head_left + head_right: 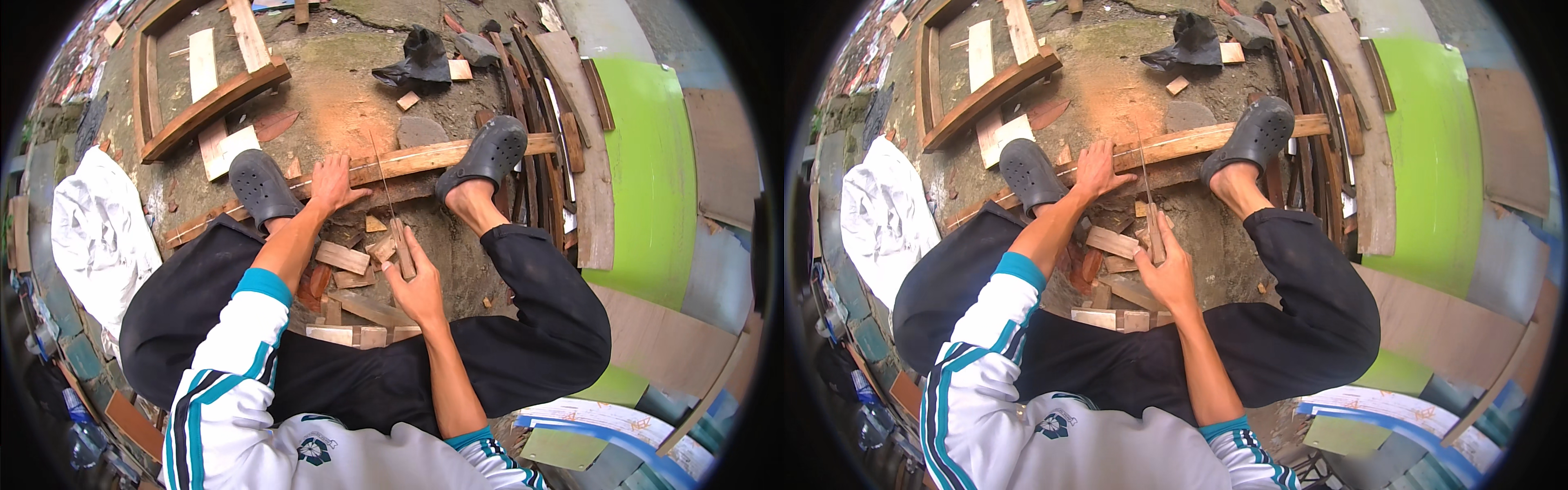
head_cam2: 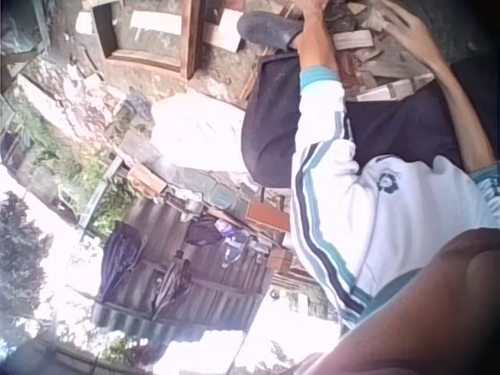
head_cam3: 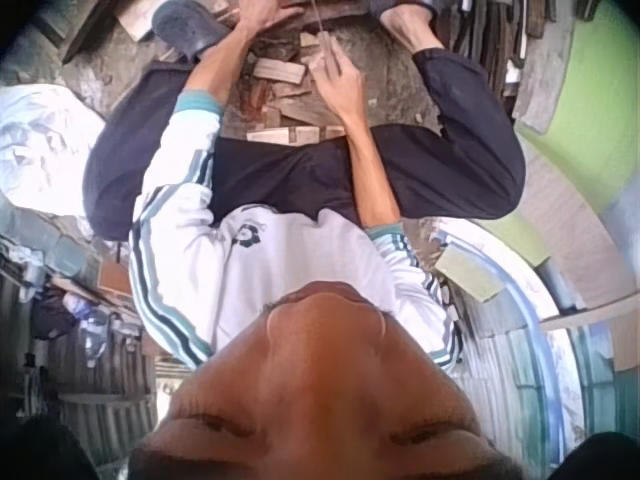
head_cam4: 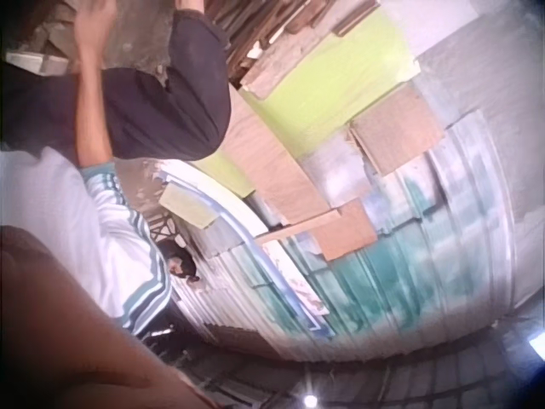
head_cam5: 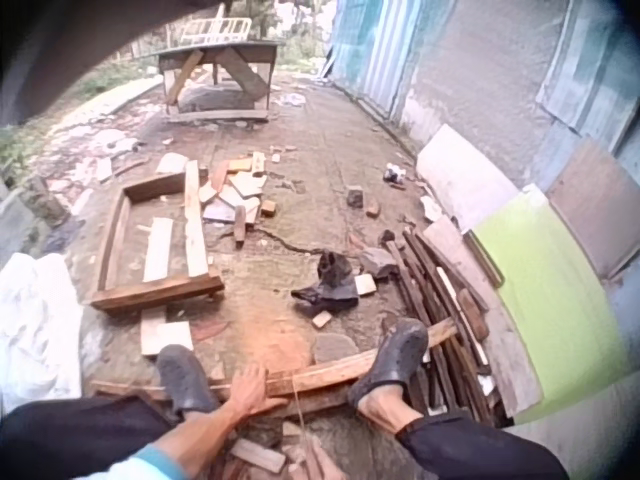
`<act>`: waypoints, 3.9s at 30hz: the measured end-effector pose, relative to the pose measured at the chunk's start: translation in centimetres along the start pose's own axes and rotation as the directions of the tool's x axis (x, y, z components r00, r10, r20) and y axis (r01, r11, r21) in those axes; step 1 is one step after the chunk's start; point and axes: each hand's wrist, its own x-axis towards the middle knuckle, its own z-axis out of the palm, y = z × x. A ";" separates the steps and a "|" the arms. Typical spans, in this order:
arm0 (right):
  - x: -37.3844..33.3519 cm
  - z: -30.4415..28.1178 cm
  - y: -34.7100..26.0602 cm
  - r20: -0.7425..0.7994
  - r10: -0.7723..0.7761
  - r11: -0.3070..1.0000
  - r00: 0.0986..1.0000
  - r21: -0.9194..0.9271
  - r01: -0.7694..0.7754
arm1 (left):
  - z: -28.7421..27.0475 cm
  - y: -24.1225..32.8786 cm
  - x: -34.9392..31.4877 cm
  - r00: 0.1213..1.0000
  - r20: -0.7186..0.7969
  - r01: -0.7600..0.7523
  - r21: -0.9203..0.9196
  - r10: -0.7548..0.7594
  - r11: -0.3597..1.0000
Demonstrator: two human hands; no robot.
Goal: The person sits on the ground and uses a hand saw to cut a wooden plank into smaller pieces. They repeatedly position the plank, saw through it, and set the cut pieces aside among other wood scraps.
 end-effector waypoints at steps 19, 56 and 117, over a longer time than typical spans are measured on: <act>7.0 2.3 0.0 -0.119 -0.071 0.994 0.990 -0.095 0.060 | -0.4 -1.1 1.0 0.992 0.117 -0.028 -0.126 0.043 0.992; 9.1 3.2 -1.4 -0.142 0.014 0.994 0.990 -0.103 -0.029 | -0.4 -0.6 0.1 0.998 0.055 -0.024 -0.125 0.031 0.992; -2.3 -1.9 -4.6 -0.237 0.001 0.999 0.972 -0.034 -0.010 | -1.4 -1.9 4.4 1.000 0.018 0.018 -0.519 -0.010 0.854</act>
